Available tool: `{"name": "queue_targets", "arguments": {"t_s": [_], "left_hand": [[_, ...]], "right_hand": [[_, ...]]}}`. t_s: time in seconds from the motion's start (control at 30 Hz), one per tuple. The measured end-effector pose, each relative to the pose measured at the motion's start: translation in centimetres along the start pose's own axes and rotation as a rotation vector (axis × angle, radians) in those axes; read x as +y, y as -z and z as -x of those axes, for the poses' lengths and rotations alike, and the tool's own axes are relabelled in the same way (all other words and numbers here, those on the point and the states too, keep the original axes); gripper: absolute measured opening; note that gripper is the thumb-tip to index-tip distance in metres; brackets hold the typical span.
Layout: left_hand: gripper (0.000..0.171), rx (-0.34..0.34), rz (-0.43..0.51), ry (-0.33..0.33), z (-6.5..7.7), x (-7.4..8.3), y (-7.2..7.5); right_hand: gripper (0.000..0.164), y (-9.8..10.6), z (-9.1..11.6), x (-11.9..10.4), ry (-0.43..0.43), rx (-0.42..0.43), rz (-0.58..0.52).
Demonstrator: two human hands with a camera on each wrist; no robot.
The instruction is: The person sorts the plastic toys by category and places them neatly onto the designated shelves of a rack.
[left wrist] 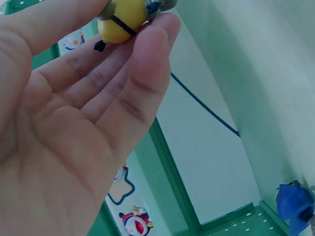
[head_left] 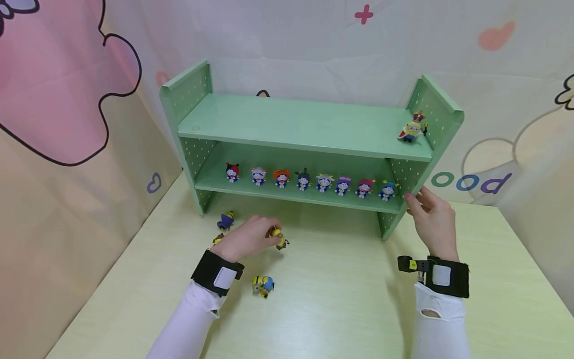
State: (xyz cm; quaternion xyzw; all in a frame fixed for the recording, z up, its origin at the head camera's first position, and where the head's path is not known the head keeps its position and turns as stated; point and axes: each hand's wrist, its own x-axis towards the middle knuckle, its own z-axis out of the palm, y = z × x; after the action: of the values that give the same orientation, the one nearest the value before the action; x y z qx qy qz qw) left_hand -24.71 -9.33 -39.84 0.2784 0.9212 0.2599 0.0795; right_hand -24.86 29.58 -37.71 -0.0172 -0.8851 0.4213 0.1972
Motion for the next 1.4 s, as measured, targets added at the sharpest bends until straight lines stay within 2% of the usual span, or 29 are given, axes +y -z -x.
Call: {"name": "queue_targets", "arguments": {"t_s": [0.27, 0.57, 1.0, 1.27, 1.4], "left_hand": [[0.019, 0.035, -0.005, -0.049, 0.3, 0.7, 0.7], [0.018, 0.077, 0.018, -0.063, 0.7, 1.3, 1.5], [0.016, 0.094, 0.018, -0.119, -0.3, 2.2, 2.5], [0.009, 0.111, 0.002, -0.178, -1.3, 3.6, 4.3], [0.015, 0.127, -0.024, -0.206, -2.1, 4.9, 5.5]], "right_hand": [[0.048, 0.1, 0.1, 0.0, -0.006, -0.004, -0.002], [0.047, -0.2, 0.0, -0.1, -0.003, 0.001, -0.024], [0.047, -0.2, -0.1, 0.2, -0.012, -0.005, -0.037], [0.046, -0.2, -0.1, 0.2, -0.007, -0.003, -0.014], [0.046, -0.1, -0.1, 0.1, -0.005, 0.005, -0.006]]}}
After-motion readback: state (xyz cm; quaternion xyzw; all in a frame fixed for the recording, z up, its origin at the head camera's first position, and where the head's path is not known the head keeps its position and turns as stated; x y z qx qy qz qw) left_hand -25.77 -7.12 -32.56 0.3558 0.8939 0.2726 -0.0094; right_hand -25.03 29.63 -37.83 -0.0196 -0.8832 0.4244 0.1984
